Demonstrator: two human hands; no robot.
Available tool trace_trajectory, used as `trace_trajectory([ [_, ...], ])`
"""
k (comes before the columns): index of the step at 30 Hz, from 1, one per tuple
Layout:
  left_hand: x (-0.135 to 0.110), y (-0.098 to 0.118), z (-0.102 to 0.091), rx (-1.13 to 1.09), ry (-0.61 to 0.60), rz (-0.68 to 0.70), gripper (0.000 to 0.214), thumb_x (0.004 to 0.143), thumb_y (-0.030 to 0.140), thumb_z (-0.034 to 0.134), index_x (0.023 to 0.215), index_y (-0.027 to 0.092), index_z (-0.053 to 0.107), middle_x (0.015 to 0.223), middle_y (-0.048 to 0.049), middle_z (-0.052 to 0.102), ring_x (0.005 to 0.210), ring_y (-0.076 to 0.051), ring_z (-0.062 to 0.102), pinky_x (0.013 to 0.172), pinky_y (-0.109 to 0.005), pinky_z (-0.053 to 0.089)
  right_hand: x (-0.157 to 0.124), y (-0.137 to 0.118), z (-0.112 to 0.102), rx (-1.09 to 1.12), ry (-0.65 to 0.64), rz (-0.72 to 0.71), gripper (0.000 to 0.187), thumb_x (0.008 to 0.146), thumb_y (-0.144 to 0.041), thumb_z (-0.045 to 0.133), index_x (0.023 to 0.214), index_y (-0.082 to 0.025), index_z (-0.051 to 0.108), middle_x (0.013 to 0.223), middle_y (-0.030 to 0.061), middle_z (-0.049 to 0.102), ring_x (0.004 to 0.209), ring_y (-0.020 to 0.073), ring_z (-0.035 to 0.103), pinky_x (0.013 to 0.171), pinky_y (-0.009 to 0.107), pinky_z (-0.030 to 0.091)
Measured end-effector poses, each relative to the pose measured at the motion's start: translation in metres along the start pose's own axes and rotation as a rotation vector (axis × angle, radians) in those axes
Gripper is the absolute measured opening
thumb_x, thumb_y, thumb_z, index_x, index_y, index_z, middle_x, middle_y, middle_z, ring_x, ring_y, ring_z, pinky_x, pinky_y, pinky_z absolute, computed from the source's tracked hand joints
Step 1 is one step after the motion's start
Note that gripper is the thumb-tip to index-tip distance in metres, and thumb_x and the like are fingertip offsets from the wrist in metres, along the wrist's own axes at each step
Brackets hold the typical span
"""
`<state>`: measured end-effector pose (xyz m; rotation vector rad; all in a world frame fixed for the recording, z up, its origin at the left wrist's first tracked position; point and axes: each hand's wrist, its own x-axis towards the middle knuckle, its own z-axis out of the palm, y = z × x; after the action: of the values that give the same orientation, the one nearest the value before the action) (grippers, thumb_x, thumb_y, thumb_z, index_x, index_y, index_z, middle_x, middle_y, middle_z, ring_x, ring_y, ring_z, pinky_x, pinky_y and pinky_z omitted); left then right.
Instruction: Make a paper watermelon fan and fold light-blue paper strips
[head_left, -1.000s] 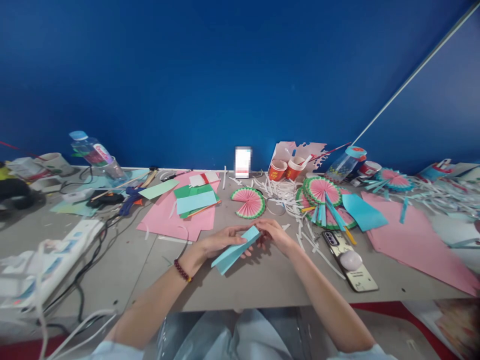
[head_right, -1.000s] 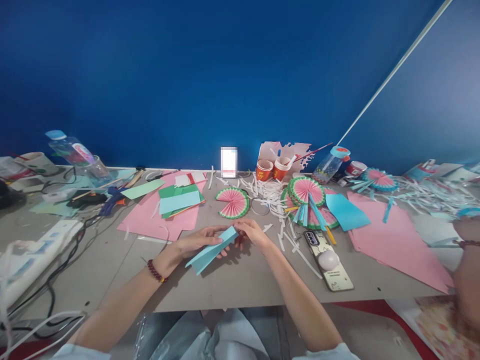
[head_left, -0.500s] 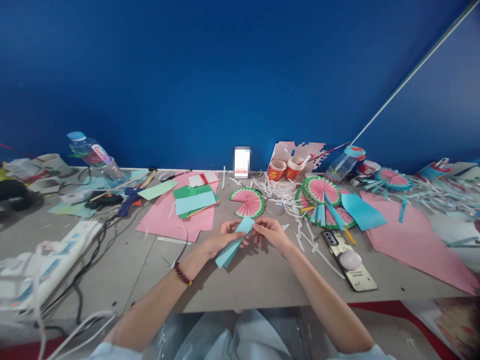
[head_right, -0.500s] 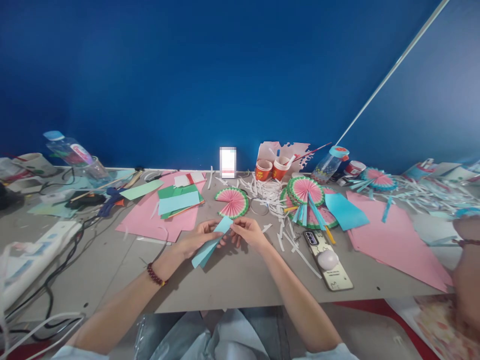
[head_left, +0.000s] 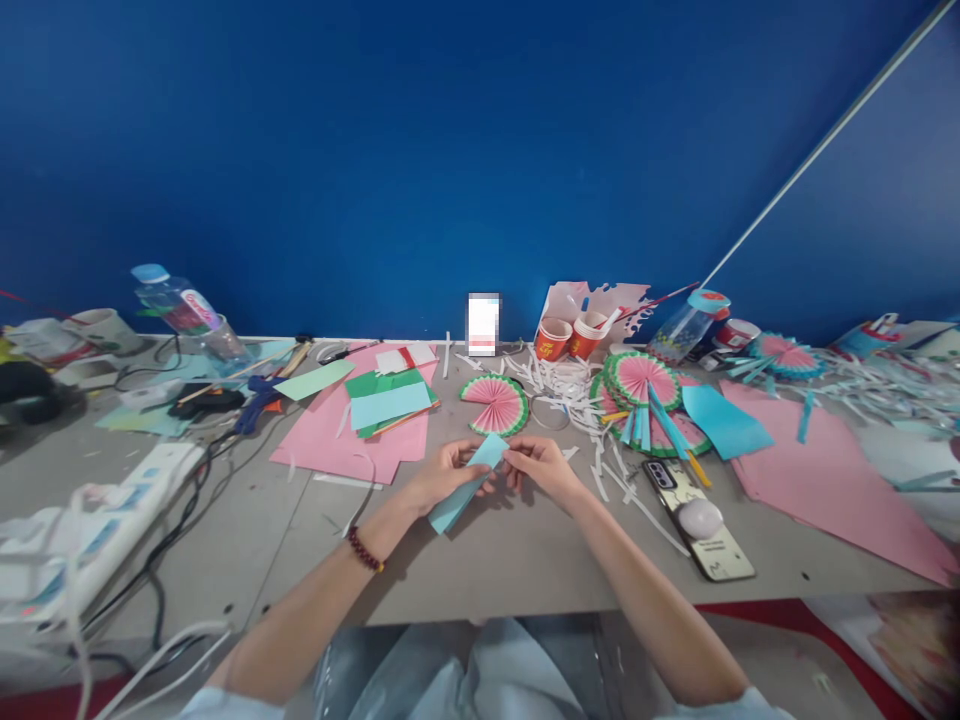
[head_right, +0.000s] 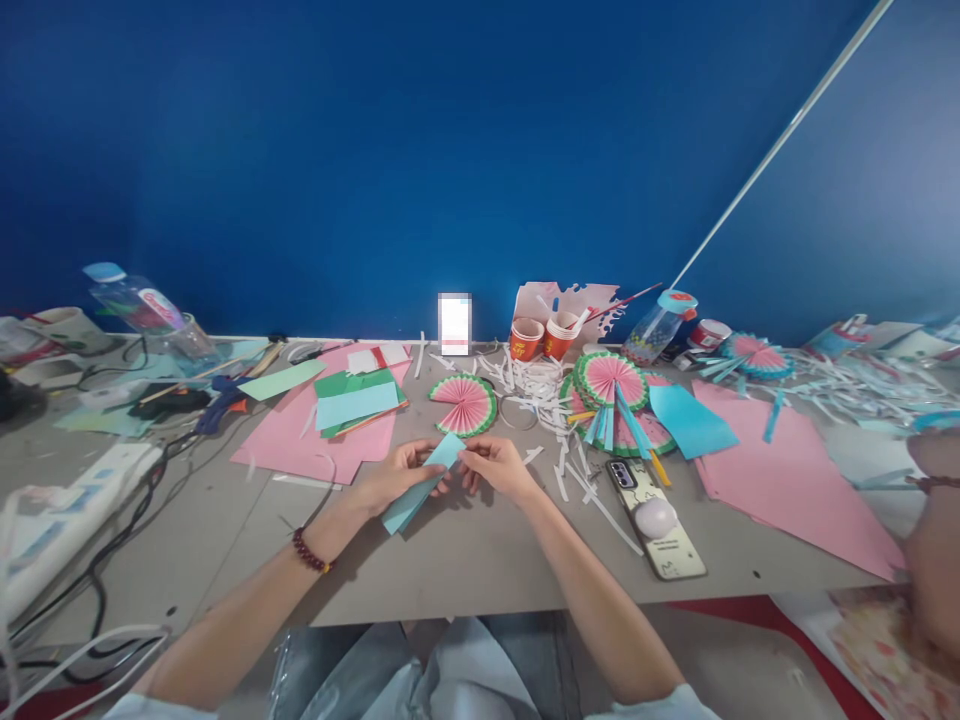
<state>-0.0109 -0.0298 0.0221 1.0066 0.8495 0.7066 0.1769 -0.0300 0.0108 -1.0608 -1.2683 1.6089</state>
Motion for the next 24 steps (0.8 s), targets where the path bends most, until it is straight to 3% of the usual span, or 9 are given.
trace_trajectory([
  [24,0.0009,0.0001,0.0002,0.054,0.014,0.02,0.056,0.062,0.036,0.078,0.109,0.011,0.06,0.088,-0.01,0.069,0.061,-0.014,0.065,0.06,-0.025,0.051,-0.0004,0.0025,-0.001,-0.047,-0.036,-0.021,0.035,0.07,-0.047,0.067,0.071,-0.013,0.06,0.06,-0.0001,0.062,0.045,0.0099,0.059,0.042,0.02,0.05],
])
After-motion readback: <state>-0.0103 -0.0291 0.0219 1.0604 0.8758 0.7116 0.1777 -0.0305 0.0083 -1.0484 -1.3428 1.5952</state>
